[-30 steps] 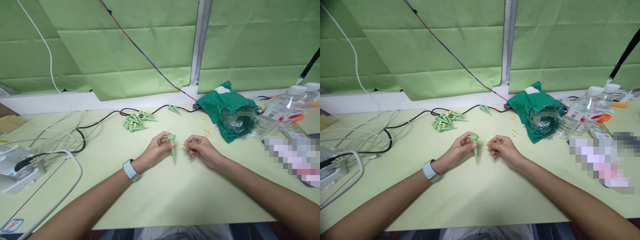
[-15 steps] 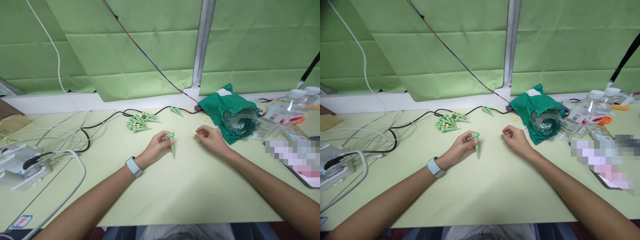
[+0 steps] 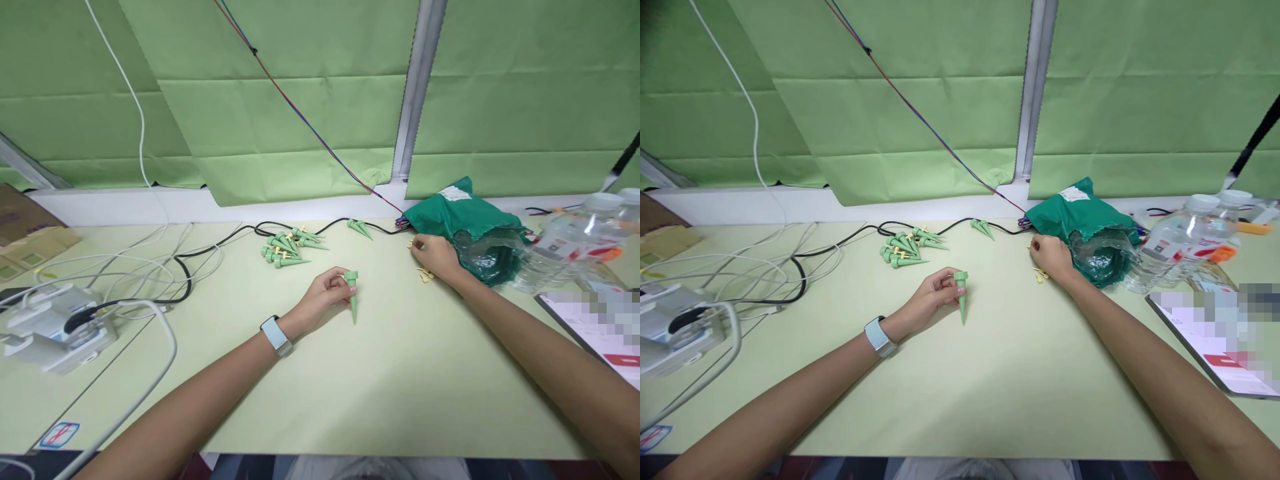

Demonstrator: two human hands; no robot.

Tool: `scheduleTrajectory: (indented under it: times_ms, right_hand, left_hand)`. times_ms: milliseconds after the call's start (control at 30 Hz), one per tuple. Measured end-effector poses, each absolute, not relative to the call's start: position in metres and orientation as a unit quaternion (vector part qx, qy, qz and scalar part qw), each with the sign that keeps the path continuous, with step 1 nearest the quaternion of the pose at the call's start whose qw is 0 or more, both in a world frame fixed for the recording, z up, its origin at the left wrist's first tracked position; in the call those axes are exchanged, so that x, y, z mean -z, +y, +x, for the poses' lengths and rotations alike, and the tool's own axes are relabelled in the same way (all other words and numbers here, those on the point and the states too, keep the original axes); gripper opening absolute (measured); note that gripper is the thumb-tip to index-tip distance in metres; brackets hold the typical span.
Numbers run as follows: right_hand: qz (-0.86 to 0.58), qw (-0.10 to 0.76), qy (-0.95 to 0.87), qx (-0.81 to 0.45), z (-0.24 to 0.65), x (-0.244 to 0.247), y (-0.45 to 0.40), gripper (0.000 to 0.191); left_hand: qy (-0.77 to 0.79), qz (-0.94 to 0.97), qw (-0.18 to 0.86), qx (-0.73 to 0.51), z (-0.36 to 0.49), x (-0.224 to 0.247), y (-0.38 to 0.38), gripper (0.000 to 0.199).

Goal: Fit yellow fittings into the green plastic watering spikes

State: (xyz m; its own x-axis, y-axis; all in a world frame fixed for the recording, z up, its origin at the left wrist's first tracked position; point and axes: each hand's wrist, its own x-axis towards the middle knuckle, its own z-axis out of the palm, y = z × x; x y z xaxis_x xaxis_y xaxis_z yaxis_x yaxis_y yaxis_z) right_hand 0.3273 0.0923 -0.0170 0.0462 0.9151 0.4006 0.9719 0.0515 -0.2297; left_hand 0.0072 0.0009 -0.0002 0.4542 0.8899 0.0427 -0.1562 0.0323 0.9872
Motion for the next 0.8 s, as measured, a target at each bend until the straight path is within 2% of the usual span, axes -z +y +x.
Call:
scheduleTrajectory:
  times_ms: [333,500,600,667,733,800]
  right_hand:
    - [-0.702,0.199,-0.673,0.122,0.326,0.019,0.100,0.024]
    - [-0.665,0.275,-0.690,0.075,0.304,0.011,0.082,0.021]
    - [-0.579,0.329,-0.744,-0.044,0.273,0.002,0.057,0.017]
    - [-0.523,0.345,-0.755,-0.196,0.249,-0.003,0.038,0.019]
    - [-0.481,0.336,-0.738,-0.333,0.227,-0.005,0.019,0.026]
    - [-0.463,0.329,-0.729,-0.381,0.211,-0.004,0.006,0.027]
  left_hand:
    - [0.322,0.541,0.660,-0.409,0.007,-0.002,0.002,0.027]
    - [0.320,0.536,0.664,-0.413,0.007,0.000,0.002,0.028]
    - [0.321,0.516,0.663,-0.437,0.008,0.003,0.004,0.032]
    - [0.324,0.504,0.657,-0.457,0.008,0.004,0.005,0.033]
    - [0.329,0.497,0.649,-0.472,0.008,0.005,0.005,0.033]
    - [0.334,0.491,0.643,-0.484,0.009,0.006,0.005,0.034]
